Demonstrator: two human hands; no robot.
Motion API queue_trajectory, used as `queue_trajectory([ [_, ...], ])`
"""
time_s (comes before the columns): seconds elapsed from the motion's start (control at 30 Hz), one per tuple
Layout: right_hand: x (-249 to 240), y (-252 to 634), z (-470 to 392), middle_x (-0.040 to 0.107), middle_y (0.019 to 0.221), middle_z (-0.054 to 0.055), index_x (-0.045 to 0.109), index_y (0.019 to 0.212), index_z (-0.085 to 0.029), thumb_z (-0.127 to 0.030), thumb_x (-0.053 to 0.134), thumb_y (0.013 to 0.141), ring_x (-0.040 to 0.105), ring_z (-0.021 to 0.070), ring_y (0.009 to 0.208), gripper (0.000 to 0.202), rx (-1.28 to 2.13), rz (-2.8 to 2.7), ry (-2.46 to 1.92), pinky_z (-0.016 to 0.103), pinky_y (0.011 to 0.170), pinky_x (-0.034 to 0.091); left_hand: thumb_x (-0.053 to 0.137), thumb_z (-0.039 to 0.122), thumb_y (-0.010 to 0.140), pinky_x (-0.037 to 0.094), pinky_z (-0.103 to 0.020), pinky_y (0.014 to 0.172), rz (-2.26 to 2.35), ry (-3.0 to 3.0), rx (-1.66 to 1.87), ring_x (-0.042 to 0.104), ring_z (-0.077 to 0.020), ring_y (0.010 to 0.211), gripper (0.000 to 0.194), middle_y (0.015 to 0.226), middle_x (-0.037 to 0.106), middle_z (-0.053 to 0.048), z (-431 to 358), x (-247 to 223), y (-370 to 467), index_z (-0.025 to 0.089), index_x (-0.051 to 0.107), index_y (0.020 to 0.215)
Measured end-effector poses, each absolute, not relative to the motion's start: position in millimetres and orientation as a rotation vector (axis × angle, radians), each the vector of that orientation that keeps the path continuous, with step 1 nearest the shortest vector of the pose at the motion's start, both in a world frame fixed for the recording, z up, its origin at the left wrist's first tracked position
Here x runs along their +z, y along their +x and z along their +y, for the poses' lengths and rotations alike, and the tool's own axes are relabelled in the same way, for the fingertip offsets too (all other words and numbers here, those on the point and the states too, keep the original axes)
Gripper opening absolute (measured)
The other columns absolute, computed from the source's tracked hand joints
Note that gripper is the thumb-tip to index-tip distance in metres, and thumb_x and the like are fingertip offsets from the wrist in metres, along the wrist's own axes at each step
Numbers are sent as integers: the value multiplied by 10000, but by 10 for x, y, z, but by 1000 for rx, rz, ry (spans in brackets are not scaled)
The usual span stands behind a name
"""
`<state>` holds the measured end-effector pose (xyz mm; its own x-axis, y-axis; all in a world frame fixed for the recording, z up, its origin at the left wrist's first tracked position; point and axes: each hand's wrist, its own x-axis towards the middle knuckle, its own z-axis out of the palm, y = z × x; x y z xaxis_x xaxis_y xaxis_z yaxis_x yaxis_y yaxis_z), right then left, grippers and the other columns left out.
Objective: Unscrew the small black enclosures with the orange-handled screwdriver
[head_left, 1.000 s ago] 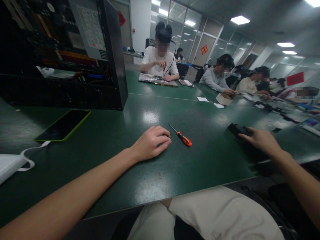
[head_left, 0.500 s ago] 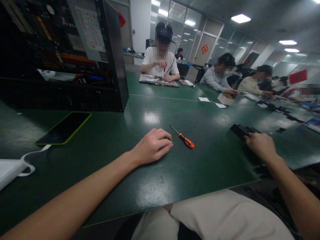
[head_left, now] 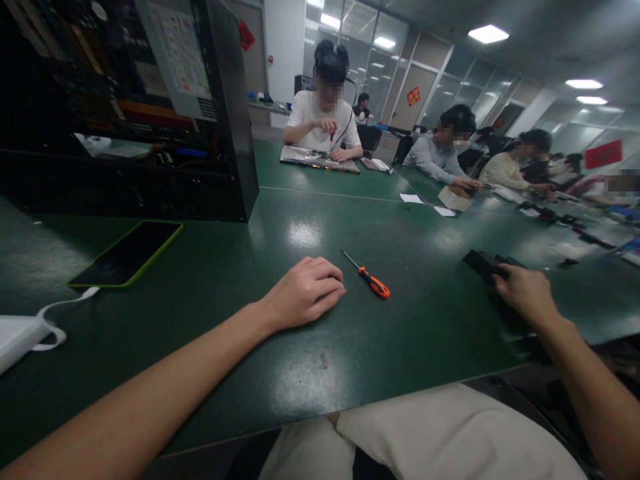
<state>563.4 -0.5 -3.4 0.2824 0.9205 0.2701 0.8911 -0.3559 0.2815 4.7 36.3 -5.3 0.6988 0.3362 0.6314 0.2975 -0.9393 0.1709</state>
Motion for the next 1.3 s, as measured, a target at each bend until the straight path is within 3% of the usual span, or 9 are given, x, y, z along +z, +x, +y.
queue_trajectory([
  [0.13,23,5723,73,773,1078,242,710,1315,-81,-413,432,989,734,397,994,542,501,1698,2535,442,820,543,542,267,1071,471,-382,860,556,2831,1090,674,-219,989,237,1065,747,-91,358,-44,44,173,742,985],
  [0.3,286,5993,-26,793,1011,180,758,1193,-162,-557,379,982,730,381,1028,586,386,1677,2667,421,858,540,560,265,1060,477,-380,857,514,2844,1086,679,-218,978,227,1056,750,-89,339,-36,59,170,751,982],
  [0.43,263,6101,-457,760,858,201,703,1064,-198,-749,331,926,731,430,918,679,427,1581,2827,493,801,555,557,255,1063,471,-379,860,517,2815,1124,675,-218,987,218,1072,746,-89,342,-38,50,165,747,1001],
  [0.57,25,6082,-830,694,685,134,534,812,-337,-860,443,790,715,434,763,532,377,1602,2897,527,718,566,570,237,1053,475,-378,866,553,2755,1165,675,-219,1004,191,1083,746,-81,352,-55,41,173,749,1036],
  [0.67,-66,6039,-913,694,708,117,467,798,-357,-831,485,763,710,444,778,475,383,1634,2914,543,706,561,575,231,1045,488,-385,869,575,2715,1180,677,-223,1004,184,1075,748,-79,355,-69,52,178,751,1029],
  [0.8,40,5734,-850,695,745,111,508,896,-351,-807,485,793,699,454,813,468,445,1684,2878,531,686,535,558,223,1047,522,-410,919,586,2613,1262,674,-229,1021,188,1100,741,-94,357,-66,71,174,736,1081],
  [1.03,465,4155,-580,721,804,70,588,927,-264,-710,587,868,684,277,685,450,387,2452,2527,366,620,455,613,256,1021,518,-449,1028,684,2436,1255,660,-249,1132,219,1196,719,-107,379,-71,68,172,683,1210],
  [1.3,303,2667,-272,689,898,35,571,962,-214,-365,711,912,656,183,771,212,-19,3242,1908,299,712,477,814,373,858,525,-432,1025,780,2235,1156,646,-280,1202,683,1365,661,-117,389,16,7,220,537,1463],
])
